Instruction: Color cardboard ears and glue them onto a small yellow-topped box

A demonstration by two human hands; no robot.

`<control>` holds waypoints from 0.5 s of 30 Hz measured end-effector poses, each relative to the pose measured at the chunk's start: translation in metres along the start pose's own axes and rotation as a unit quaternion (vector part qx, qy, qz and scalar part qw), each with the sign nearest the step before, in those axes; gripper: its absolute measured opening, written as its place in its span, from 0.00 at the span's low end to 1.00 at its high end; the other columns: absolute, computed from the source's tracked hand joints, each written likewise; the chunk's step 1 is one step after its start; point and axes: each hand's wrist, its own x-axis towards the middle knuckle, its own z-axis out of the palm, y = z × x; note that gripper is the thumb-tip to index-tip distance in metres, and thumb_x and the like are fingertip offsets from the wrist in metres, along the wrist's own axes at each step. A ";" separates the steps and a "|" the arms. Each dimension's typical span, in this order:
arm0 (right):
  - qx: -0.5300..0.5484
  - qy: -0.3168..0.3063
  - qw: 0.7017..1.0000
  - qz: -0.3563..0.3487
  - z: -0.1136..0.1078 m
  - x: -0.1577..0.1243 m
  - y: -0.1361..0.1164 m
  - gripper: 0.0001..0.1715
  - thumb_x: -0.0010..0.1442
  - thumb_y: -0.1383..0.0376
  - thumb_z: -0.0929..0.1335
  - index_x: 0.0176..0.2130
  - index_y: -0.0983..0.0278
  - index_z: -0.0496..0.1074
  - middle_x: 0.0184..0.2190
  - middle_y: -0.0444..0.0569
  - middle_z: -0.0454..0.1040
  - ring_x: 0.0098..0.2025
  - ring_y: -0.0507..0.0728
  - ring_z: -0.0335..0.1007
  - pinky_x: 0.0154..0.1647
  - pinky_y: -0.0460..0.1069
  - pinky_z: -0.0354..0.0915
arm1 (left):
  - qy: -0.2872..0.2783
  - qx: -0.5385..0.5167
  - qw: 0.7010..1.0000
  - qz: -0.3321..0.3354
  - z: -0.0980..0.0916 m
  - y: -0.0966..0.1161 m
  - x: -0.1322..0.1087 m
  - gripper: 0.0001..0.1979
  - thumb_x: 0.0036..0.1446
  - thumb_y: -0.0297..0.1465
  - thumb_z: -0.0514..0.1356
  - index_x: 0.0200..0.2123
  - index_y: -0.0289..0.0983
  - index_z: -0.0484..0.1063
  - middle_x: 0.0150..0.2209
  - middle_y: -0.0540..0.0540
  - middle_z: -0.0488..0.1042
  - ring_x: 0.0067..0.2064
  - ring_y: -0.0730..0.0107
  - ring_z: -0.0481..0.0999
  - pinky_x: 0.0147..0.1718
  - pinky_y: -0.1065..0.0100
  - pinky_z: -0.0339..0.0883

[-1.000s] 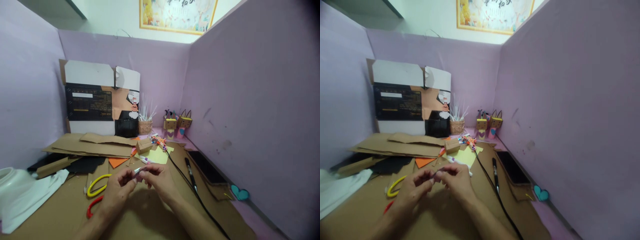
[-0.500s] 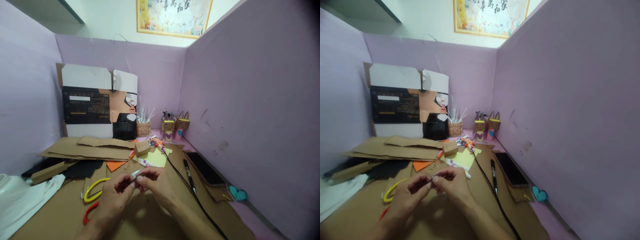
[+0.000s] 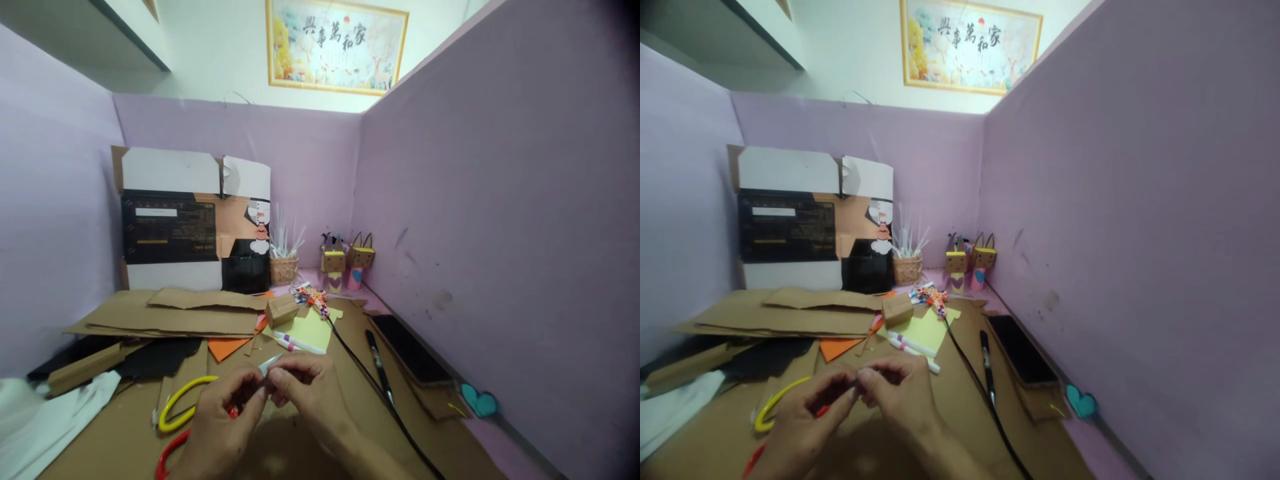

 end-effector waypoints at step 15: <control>0.016 0.002 1.000 0.021 0.002 0.001 0.000 0.16 0.45 0.56 0.72 0.26 0.69 0.77 0.17 0.48 0.72 0.16 0.49 0.63 0.19 0.44 0.62 | 0.008 -0.076 0.995 -0.061 0.000 0.015 0.000 0.04 0.46 0.32 0.59 0.25 0.37 0.72 0.24 0.49 0.73 0.26 0.70 0.72 0.26 0.75 0.67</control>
